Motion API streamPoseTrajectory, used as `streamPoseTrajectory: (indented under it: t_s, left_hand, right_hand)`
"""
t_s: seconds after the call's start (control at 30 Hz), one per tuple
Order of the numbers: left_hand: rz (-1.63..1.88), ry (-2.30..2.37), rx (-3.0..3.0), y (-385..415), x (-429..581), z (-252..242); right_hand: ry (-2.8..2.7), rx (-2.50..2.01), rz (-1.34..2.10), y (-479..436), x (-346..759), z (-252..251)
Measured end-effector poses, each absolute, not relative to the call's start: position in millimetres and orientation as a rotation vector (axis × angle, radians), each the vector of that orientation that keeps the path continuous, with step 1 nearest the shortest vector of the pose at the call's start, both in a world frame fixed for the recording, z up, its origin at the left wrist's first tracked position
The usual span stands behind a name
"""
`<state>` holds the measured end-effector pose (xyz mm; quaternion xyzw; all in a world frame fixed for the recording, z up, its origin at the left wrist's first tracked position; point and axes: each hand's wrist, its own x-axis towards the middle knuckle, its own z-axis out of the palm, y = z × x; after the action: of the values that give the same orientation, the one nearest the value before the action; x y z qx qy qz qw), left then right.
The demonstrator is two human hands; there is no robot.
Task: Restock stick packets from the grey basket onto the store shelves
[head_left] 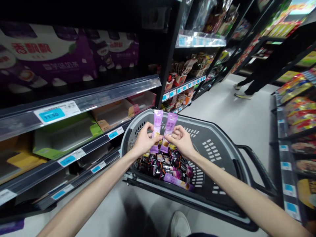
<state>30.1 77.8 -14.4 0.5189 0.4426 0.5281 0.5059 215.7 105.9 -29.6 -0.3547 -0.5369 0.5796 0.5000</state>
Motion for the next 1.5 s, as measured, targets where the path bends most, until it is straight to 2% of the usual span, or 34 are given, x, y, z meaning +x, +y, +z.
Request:
streamPoseTrajectory:
  t_s: [0.37,0.57,1.3,1.5]
  left_hand:
    - [1.284,1.098,1.082,80,31,-17]
    - [1.237,1.075,0.837,78,35,-3]
    - [1.253,1.02,0.796,76,38,-1]
    - [1.217,1.003,0.784,76,37,2]
  right_hand:
    - [-1.161,-0.97,1.624,100,214,-26]
    - [-1.138,-0.962,1.674,100,216,-26]
    - [-1.148,-0.944,1.752,101,217,-27]
    - [-0.986,-0.902,1.856,99,214,-23]
